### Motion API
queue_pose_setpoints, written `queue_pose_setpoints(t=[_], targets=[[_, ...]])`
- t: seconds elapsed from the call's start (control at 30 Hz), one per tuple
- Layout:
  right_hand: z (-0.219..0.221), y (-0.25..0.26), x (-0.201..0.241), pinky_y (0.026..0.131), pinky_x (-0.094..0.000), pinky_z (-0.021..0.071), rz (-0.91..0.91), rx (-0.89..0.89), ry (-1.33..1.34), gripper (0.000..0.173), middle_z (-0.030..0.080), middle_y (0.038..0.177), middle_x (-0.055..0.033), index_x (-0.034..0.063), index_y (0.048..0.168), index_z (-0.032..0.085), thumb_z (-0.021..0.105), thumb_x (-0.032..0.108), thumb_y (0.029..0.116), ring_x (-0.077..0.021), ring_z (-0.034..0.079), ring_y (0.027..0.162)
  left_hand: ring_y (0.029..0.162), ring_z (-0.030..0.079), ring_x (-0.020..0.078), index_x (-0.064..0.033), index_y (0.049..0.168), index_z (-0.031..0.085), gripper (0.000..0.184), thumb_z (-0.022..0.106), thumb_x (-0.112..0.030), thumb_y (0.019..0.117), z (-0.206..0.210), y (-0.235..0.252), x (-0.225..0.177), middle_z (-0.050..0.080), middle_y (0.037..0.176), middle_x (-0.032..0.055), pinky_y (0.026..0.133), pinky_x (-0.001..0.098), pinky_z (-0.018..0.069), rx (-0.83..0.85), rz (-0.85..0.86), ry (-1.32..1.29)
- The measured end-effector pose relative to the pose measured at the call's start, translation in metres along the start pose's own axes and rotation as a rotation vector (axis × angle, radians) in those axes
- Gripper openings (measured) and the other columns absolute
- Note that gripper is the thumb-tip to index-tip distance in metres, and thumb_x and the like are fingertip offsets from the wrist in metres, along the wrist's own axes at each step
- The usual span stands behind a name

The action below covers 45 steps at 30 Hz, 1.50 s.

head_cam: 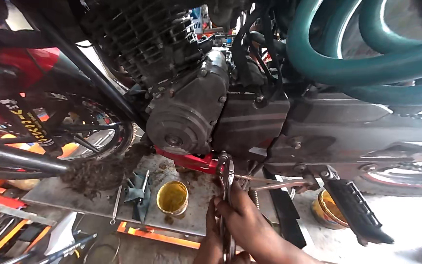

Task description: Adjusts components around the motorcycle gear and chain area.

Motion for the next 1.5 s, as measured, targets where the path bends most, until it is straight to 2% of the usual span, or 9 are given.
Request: queue_pose_setpoints(t=[0.37,0.6,0.7,0.9,1.07,1.2,1.27,1.4,1.5], targets=[[0.033,0.021,-0.045,0.091,-0.0338,0.0568,-0.206,-0.322,-0.014,0.054,0.066,0.105,-0.0083,-0.005,0.146,0.039,0.051,0.027,0.1047,-0.0145,0.066,0.099,0.115,0.067,0.022,0.0097,0.159,0.005,0.098,0.067,-0.028,0.0927,-0.047,0.015,0.045,0.062,0.135,0.0217,0.099,0.0433,0.0543,-0.007,0.044,0.756],[0.027,0.0,-0.046,0.09,-0.0393,0.0619,-0.095,-0.083,0.644,0.031,0.072,0.117,-0.0169,-0.0078,0.136,0.049,0.044,0.005,0.1072,-0.0253,0.073,0.103,0.07,0.059,0.0106,0.0099,0.158,0.002,0.129,0.088,-0.038,0.075,-0.05,0.0,0.046,0.063,0.09,0.0071,0.066,0.0311,0.0563,-0.141,0.046,0.586],[0.022,-0.007,-0.05,0.087,-0.0382,0.0599,-0.079,0.055,0.837,0.033,0.071,0.113,-0.0143,-0.0047,0.137,0.05,0.039,0.009,0.1093,-0.0216,0.071,0.1,0.059,0.049,0.009,0.0136,0.155,0.022,0.104,0.082,-0.036,0.0851,-0.04,-0.016,0.028,0.059,0.079,0.006,0.056,0.0275,0.0479,-0.235,0.127,0.534],[0.039,-0.027,-0.035,0.082,-0.0363,0.0605,-0.039,-0.064,0.666,0.047,0.067,0.101,-0.0107,-0.0042,0.146,0.032,0.047,0.017,0.1063,-0.0191,0.069,0.09,0.069,0.072,0.0215,0.0125,0.113,0.069,0.031,0.063,-0.01,0.0936,-0.006,-0.025,-0.006,0.074,0.089,0.0189,0.066,0.0327,0.0604,-0.496,0.385,1.126],[0.025,-0.022,-0.031,0.061,-0.0267,0.0531,0.036,-0.028,0.775,0.029,0.057,0.082,-0.0014,0.0006,0.131,0.05,0.05,0.01,0.1045,-0.0096,0.057,0.066,0.076,0.066,0.0259,0.0009,0.107,0.076,0.035,0.065,-0.028,0.0913,0.005,-0.026,-0.007,0.07,0.086,0.0144,0.069,0.0358,0.0551,-0.431,0.462,1.265],[0.014,-0.007,-0.042,0.083,-0.0356,0.0595,0.091,0.088,0.893,0.04,0.071,0.101,-0.0118,-0.0015,0.137,0.054,0.031,0.019,0.1119,-0.0186,0.069,0.088,0.103,0.062,0.0249,0.0021,0.129,0.064,0.073,0.074,-0.055,0.0853,-0.004,-0.027,0.002,0.064,0.115,0.0202,0.087,0.0363,0.0548,-0.391,0.309,0.901],[0.012,-0.006,-0.044,0.088,-0.0385,0.0593,0.061,0.103,0.78,0.043,0.069,0.112,-0.0124,-0.0014,0.141,0.054,0.032,0.023,0.1119,-0.0203,0.069,0.095,0.103,0.063,0.0237,0.0117,0.141,0.045,0.084,0.076,-0.043,0.0858,-0.007,-0.024,0.009,0.059,0.119,0.0224,0.082,0.0366,0.0575,-0.427,0.197,0.687],[0.017,-0.012,-0.043,0.066,-0.0317,0.0612,-0.007,-0.028,0.676,0.034,0.07,0.084,-0.0089,-0.0032,0.123,0.068,0.045,0.017,0.1091,-0.014,0.067,0.068,0.079,0.066,0.012,0.0119,0.15,0.03,0.085,0.078,-0.02,0.0877,-0.015,-0.014,0.009,0.065,0.105,0.0121,0.065,0.0287,0.0601,-0.497,0.056,0.457],[0.025,-0.012,-0.043,0.056,-0.0275,0.058,-0.072,-0.183,0.677,0.028,0.069,0.073,-0.0083,-0.0039,0.107,0.071,0.052,0.016,0.1066,-0.0117,0.064,0.058,0.085,0.07,0.01,0.0128,0.145,0.042,0.063,0.069,-0.012,0.0934,-0.017,-0.011,-0.001,0.073,0.102,0.0111,0.079,0.0299,0.0613,-0.414,0.111,0.529]])
Point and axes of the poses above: each hand's wrist, its own y-axis towards the middle knuckle, its own z-axis out of the palm, x = y × z, the point moved 4 cm from there along y, towards the middle knuckle
